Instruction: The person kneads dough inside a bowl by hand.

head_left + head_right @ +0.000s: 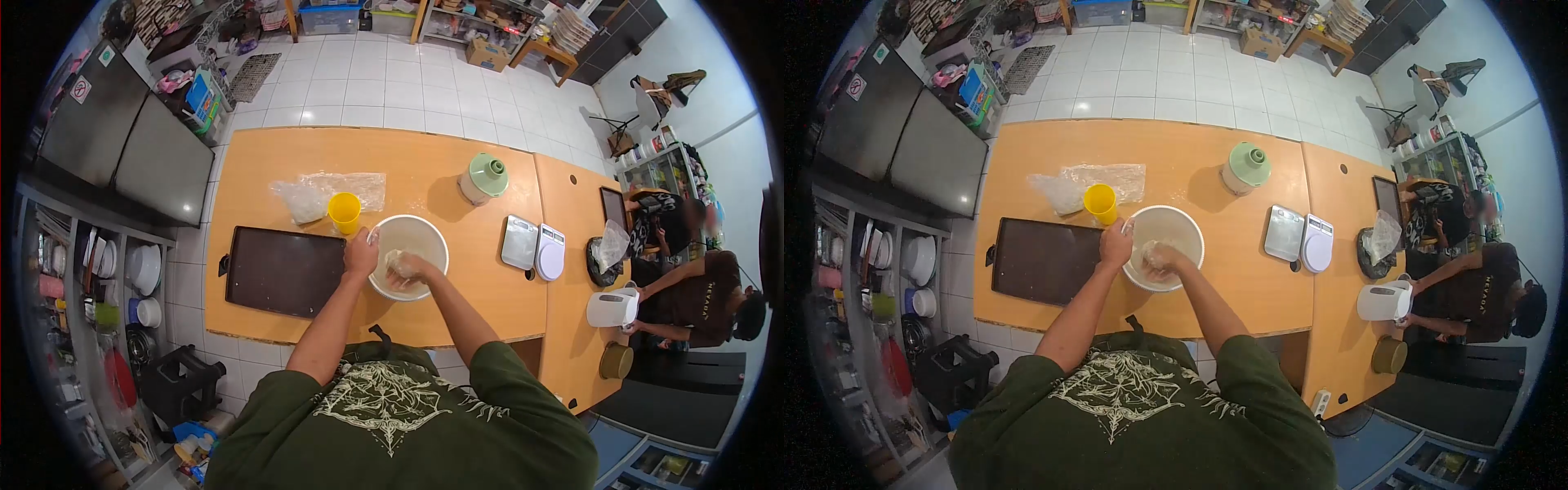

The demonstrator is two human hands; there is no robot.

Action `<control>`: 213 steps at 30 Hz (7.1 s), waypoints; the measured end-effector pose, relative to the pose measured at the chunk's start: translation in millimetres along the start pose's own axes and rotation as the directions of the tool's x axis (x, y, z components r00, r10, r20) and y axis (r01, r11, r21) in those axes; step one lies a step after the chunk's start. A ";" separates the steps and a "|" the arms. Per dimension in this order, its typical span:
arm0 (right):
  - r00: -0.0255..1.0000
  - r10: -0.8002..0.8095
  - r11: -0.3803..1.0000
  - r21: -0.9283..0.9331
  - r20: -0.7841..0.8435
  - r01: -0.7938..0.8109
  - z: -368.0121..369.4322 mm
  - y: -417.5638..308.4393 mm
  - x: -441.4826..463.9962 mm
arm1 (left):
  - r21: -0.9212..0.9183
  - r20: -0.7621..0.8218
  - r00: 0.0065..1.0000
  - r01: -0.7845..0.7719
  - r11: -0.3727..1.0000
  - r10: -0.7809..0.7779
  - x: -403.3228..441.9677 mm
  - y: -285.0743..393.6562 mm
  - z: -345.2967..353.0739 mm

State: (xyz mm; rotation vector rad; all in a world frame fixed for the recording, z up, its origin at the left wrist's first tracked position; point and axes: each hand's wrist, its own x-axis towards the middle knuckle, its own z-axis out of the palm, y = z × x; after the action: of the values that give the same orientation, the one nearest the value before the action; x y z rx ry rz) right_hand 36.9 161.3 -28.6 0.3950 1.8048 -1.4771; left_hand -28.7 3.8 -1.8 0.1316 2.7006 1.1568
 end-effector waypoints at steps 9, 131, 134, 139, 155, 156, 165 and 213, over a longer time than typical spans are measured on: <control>0.958 0.200 0.974 0.150 -0.206 -0.171 0.0 21.0 58.8 | -0.014 0.035 0.999 0.012 1.000 -0.011 2.0 -2.0 -0.8; 0.824 -0.117 0.785 -0.560 -0.554 -0.264 60.0 -18.8 34.4 | 0.026 -0.018 1.000 0.026 0.999 -0.026 1.7 -2.2 5.3; 0.895 -0.238 0.834 -0.551 -0.378 -0.010 45.5 26.6 77.0 | 0.048 0.025 0.998 0.054 0.997 -0.055 -0.2 1.6 -0.3; 0.994 0.005 0.912 0.408 0.107 -0.048 12.9 -10.7 -13.1 | 0.037 0.049 0.995 0.088 0.995 -0.090 3.8 1.7 0.7; 0.930 -0.229 0.941 -0.311 -0.288 0.135 -0.8 -5.1 73.8 | 0.005 -0.005 0.998 0.063 0.998 -0.063 0.3 5.5 -0.4; 0.939 -0.271 0.895 -0.415 -0.213 0.164 0.3 -9.1 70.1 | -0.004 -0.004 0.998 0.067 0.998 -0.067 -1.8 3.9 -1.7; 0.980 -0.194 0.478 -0.876 -0.032 0.066 19.5 -21.7 -52.9 | 0.012 -0.017 0.999 0.050 0.999 -0.049 0.2 1.2 1.8; 0.974 0.046 -0.117 0.967 -0.221 0.225 12.8 -22.9 36.3 | 0.028 -0.043 0.997 0.058 0.998 -0.056 3.3 -2.5 1.2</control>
State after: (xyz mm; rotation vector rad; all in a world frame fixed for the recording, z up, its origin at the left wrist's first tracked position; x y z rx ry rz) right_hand 2.3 134.9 -39.0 1.1954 0.2452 -2.8286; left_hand -31.7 3.4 -4.8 0.0348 2.7397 1.1165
